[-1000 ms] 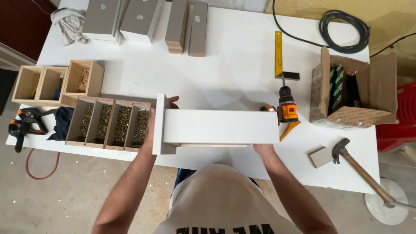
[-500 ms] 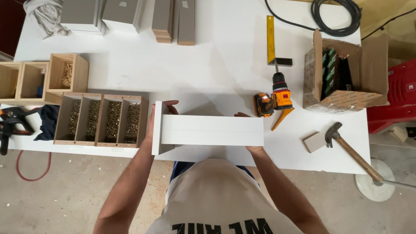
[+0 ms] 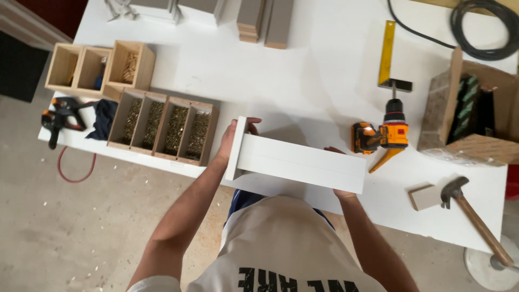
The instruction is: Attaching metal drawer slides to a wooden drawer box using a power drill and screws on a workbench.
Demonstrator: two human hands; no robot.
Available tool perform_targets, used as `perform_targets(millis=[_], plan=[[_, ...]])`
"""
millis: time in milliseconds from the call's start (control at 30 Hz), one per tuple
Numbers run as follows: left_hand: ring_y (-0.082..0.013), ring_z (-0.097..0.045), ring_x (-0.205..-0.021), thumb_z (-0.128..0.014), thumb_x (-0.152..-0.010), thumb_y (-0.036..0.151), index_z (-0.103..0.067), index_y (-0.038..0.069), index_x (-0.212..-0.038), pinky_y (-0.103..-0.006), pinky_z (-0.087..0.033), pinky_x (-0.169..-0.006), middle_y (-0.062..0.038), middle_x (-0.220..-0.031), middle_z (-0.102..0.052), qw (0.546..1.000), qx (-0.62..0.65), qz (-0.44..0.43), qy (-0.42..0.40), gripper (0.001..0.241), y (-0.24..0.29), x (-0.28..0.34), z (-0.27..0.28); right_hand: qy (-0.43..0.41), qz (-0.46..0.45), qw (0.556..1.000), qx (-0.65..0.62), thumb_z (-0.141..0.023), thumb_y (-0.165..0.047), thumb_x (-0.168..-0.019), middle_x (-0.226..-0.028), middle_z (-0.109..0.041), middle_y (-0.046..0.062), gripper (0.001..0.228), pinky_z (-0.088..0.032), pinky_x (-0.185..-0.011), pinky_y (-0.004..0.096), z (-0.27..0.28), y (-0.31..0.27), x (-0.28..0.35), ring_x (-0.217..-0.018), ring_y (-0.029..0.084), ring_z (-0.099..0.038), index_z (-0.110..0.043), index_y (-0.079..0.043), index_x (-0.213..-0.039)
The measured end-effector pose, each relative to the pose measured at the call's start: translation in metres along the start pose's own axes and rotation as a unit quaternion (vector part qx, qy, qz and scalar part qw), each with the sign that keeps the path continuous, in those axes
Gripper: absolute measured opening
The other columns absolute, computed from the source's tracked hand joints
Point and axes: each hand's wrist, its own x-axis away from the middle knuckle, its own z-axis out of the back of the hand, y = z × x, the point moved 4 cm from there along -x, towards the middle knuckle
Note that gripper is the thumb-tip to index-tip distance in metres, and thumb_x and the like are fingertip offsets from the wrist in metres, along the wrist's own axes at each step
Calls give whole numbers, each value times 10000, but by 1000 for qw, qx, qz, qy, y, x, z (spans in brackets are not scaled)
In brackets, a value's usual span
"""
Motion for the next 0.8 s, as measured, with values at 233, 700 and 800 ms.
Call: perform_targets(millis=[233,700,800], plan=[[-277,-588,-1259,-181,-1068,613,-604,107,-1409,-395,-417,-1100,-149,-1287,-675,997,-10,-80,18,743,71,23,-17,64,3,996,68,-262,-851,-874,-1210,-692,183,964,-506,-1005,381,-59,-85,12,-1119,306,-675,-674,-64,-1250],[-299,-435,-1462,-285,-995,799,-435,33,-1479,-483,-297,-1255,-166,-1509,-511,994,-46,-91,-39,918,148,33,-32,73,-55,957,274,-175,-908,-929,-1126,-731,196,1041,-436,-1012,371,-88,-135,17,-1095,295,-666,-708,-20,-1030],[-289,-391,-1488,-246,-1035,775,-377,2,-1510,-469,-281,-1282,-169,-1531,-441,988,-81,-116,-65,917,153,34,-36,27,-4,950,310,-218,-953,-949,-1162,-713,182,1050,-436,-1048,378,-97,-143,21,-1159,290,-653,-695,-22,-1039]])
